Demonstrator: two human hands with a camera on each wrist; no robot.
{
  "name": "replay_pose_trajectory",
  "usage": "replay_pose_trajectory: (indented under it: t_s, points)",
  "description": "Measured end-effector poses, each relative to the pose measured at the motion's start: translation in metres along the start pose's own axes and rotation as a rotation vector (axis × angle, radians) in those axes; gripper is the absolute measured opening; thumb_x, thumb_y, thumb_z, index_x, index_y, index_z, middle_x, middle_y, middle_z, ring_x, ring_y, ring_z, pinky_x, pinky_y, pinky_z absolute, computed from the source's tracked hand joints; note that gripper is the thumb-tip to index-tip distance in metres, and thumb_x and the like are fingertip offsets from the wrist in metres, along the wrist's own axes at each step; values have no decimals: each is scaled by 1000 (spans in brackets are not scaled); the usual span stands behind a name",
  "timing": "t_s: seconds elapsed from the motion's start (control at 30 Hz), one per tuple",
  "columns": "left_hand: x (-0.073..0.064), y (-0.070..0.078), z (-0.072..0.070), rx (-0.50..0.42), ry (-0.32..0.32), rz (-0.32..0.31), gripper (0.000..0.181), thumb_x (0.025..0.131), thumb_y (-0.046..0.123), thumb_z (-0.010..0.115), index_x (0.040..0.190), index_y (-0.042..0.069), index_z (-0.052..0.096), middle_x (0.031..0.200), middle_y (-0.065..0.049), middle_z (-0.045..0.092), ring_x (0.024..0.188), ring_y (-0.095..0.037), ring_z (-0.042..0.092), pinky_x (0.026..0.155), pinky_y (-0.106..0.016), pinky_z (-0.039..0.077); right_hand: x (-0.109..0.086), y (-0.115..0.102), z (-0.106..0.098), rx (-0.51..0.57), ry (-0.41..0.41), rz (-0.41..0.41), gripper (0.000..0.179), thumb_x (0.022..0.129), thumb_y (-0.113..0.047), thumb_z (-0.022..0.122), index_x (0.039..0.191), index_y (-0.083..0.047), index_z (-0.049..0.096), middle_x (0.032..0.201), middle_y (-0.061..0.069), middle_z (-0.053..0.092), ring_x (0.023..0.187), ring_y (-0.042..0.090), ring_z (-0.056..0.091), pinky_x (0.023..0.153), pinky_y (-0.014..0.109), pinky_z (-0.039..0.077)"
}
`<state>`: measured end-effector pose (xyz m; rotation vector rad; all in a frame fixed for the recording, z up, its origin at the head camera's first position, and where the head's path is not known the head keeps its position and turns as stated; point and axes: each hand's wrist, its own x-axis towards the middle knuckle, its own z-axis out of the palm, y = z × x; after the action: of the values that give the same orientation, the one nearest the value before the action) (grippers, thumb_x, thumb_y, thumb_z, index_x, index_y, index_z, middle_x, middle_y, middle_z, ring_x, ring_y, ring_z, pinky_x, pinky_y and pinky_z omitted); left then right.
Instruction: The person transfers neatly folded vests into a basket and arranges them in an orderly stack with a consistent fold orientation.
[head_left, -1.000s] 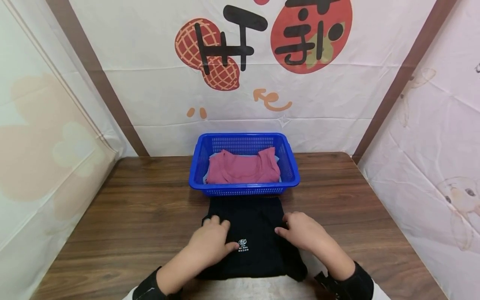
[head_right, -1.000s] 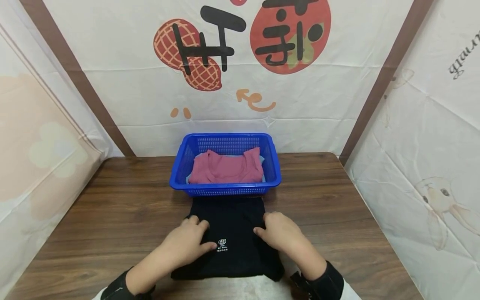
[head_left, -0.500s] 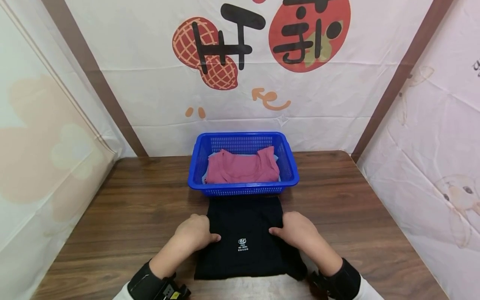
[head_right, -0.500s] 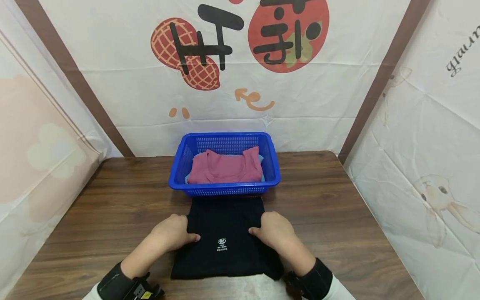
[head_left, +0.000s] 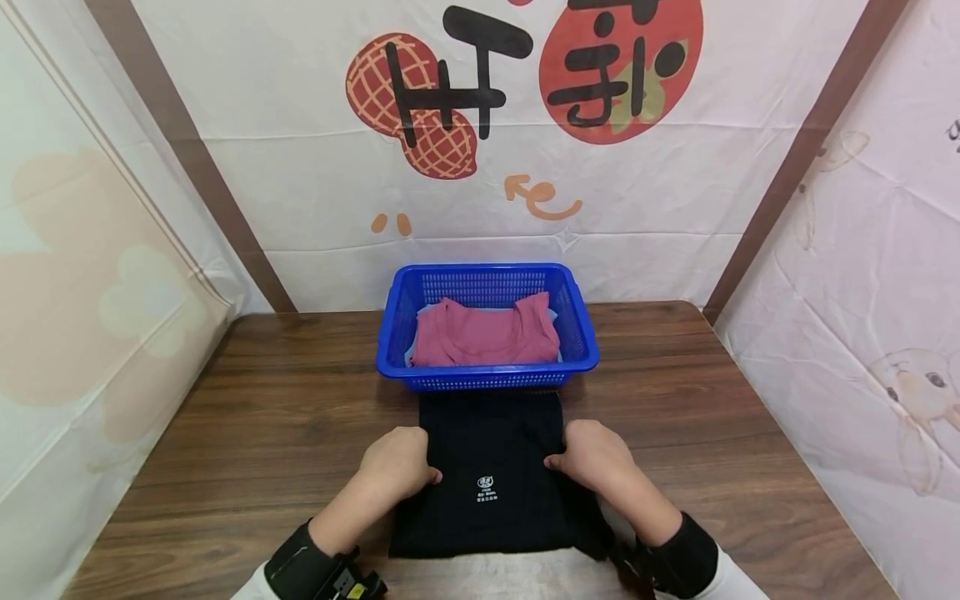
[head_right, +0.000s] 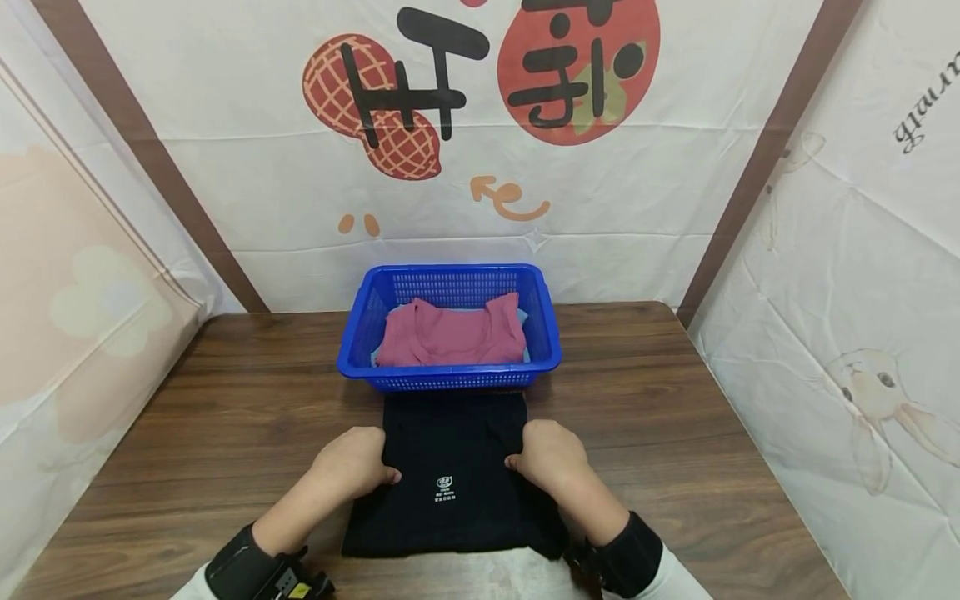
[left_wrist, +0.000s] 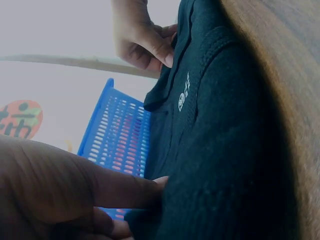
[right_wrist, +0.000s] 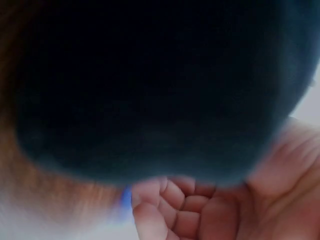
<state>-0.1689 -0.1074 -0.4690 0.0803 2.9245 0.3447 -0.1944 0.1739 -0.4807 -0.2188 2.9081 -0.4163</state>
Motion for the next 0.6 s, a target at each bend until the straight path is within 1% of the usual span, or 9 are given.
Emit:
replay_pose_trajectory:
  t_s: [0.13, 0.27, 0.33, 0.5, 0.6]
  points:
    - [4, -4, 0, -47, -33, 6, 30, 79, 25, 89, 83, 5, 67, 76, -4, 58, 65, -20, 54, 63, -36, 49, 3, 3, 1, 58, -10, -42, 55, 83, -36, 84, 52, -19, 42, 54, -7, 34, 51, 13, 35, 49, 30, 28]
    - [7, -7, 0, -78, -65, 8, 28, 80, 20, 87, 84, 2, 67, 79, -6, 57, 69, -21, 54, 68, -38, 50, 6, 6, 3, 103, -32, -68, 54, 84, -33, 84, 55, -20, 40, 55, -8, 31, 51, 12, 30, 50, 29, 24]
    - [8, -7, -1, -86, -71, 17, 27, 81, 19, 86, 85, 1, 67, 81, -7, 59, 71, -21, 55, 70, -39, 51, 7, 7, 2, 123, -43, -72, 53, 84, -33, 83, 57, -20, 40, 55, -8, 31, 51, 12, 30, 51, 29, 23]
    - [9, -7, -4, -118, -89, 21, 28, 83, 16, 84, 91, -3, 67, 89, -11, 63, 77, -22, 57, 76, -41, 53, 8, 10, 1, 170, -61, -102, 47, 87, -31, 81, 63, -19, 43, 58, -6, 36, 52, 12, 36, 52, 29, 27]
    - [10, -9, -6, -151, -99, 19, 28, 84, 16, 84, 93, -2, 65, 89, -10, 62, 77, -22, 57, 74, -41, 53, 9, 13, -1, 226, -91, -115, 39, 90, -28, 79, 68, -17, 48, 58, -4, 43, 47, 12, 46, 47, 29, 35]
